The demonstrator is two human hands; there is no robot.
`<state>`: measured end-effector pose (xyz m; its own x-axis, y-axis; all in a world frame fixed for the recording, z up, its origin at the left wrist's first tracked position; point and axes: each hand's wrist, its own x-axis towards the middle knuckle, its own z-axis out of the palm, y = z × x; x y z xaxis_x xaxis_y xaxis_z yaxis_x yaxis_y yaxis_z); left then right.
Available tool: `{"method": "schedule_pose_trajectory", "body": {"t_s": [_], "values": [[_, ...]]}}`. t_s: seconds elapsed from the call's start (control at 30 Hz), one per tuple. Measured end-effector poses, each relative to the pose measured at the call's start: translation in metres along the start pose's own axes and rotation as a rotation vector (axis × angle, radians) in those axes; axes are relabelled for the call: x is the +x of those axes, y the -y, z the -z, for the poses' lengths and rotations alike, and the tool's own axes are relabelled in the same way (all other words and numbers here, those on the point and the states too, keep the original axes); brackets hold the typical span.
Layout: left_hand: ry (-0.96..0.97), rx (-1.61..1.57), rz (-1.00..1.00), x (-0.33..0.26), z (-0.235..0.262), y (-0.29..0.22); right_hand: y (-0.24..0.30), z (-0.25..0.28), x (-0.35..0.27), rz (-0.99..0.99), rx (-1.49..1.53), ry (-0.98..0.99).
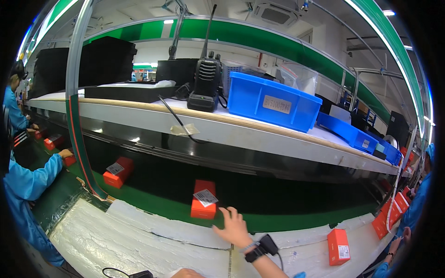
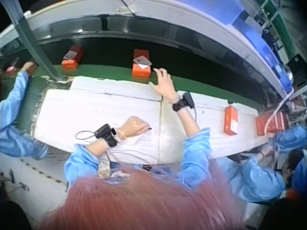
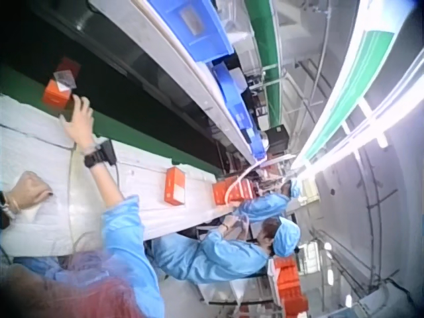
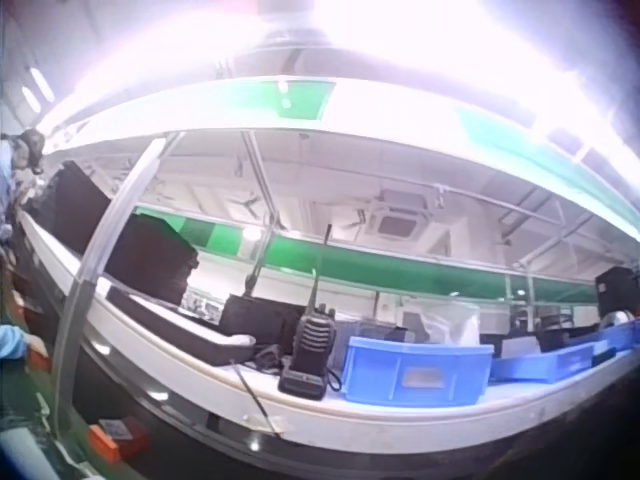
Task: Applying adhesive labels to red product boxes on an assembly line conveyor belt.
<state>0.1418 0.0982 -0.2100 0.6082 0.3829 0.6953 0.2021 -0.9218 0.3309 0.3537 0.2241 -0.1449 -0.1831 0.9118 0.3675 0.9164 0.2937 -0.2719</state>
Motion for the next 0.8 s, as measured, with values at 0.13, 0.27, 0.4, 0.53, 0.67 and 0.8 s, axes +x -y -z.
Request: {"method": "schedule_pose_trajectory", "body": {"t_s": [0.13,0.27,0.4,0.53,0.67,0.8], "values": [[0.079,0.076,0.103,-0.005,-0.005,0.002,0.042,-0.046,0.055,-0.139,-0.085,0.038],[0.129,0.019,0.256,0.001,-0.005,-0.001,0.034,-0.074,0.074,-0.291,-0.211,-0.104],[0.181,0.055,0.409,0.001,0.001,-0.001,0.032,-0.052,0.06,-0.243,-0.226,-0.121],[0.172,-0.06,0.489,-0.002,-0.008,0.008,0.04,-0.003,-0.007,-0.152,-0.084,-0.121],[0.018,-0.255,0.677,0.002,0.0,0.008,0.077,0.042,-0.094,-0.18,-0.118,0.026],[-0.091,-0.442,0.799,0.009,0.001,0.01,0.113,0.065,-0.159,-0.348,0.069,0.078]]}}
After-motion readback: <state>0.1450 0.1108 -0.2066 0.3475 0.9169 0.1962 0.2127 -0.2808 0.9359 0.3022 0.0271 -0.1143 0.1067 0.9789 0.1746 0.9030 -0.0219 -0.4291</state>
